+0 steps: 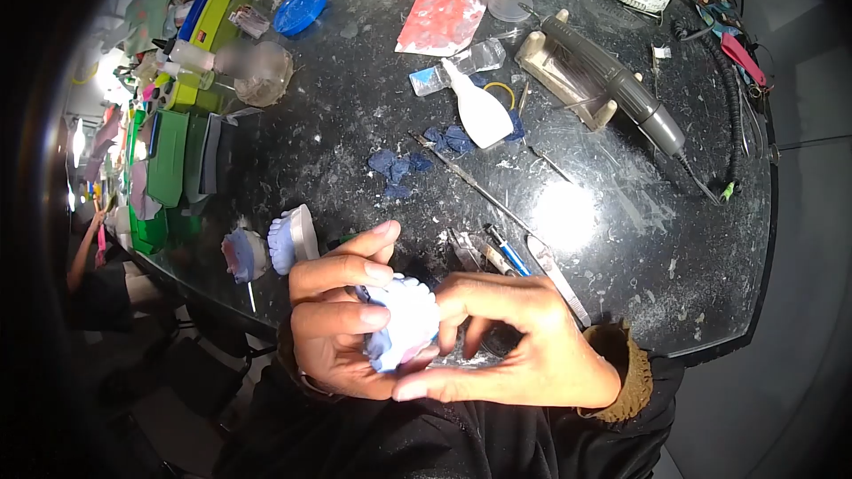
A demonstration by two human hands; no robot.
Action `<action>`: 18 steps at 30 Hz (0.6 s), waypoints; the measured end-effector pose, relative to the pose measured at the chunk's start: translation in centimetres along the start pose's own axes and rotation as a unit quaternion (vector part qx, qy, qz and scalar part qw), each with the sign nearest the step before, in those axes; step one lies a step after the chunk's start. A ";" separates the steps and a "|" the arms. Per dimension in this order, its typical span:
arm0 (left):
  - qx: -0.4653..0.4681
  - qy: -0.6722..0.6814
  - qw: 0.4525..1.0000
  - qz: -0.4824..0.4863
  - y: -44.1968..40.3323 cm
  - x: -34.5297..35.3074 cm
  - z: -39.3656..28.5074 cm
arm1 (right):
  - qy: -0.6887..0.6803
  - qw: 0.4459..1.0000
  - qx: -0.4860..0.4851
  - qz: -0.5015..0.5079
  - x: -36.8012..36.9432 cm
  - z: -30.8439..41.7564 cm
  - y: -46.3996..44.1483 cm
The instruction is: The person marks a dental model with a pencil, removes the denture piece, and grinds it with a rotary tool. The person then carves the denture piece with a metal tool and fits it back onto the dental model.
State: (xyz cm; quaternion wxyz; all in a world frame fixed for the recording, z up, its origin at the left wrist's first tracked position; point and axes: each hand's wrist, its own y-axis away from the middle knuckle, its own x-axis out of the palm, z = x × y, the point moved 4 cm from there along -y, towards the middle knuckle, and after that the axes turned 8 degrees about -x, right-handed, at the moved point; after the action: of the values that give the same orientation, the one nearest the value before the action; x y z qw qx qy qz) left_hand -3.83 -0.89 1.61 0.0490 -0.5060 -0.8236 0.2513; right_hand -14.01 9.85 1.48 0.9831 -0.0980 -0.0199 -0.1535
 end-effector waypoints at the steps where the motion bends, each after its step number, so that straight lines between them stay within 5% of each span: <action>1: 0.004 -0.004 1.000 -0.003 -0.1 0.0 -0.1 | -0.051 0.999 0.016 -0.001 0.2 -0.4 0.1; 4: 0.018 -0.032 0.999 -0.009 -0.1 -0.1 -0.5 | -0.115 0.992 0.037 -0.024 0.7 -0.7 0.0; 9: 0.044 -0.060 0.997 -0.025 0.2 -0.2 -0.9 | -0.025 1.000 -0.016 -0.009 0.6 0.2 -0.1; 14: -0.004 -0.170 0.981 0.097 -0.9 -1.6 -2.6 | 0.094 0.994 -0.042 0.031 0.6 1.3 0.3; 18: -0.028 -0.149 0.983 0.099 0.1 -1.8 -3.2 | 0.098 0.993 -0.046 0.050 1.4 1.7 0.5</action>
State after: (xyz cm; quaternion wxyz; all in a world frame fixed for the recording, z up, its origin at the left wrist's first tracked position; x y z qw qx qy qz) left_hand -1.84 -1.21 4.67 -0.1137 -0.5430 -0.7742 0.3046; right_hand -12.50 10.28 3.16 0.9812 -0.1286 0.0884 -0.1139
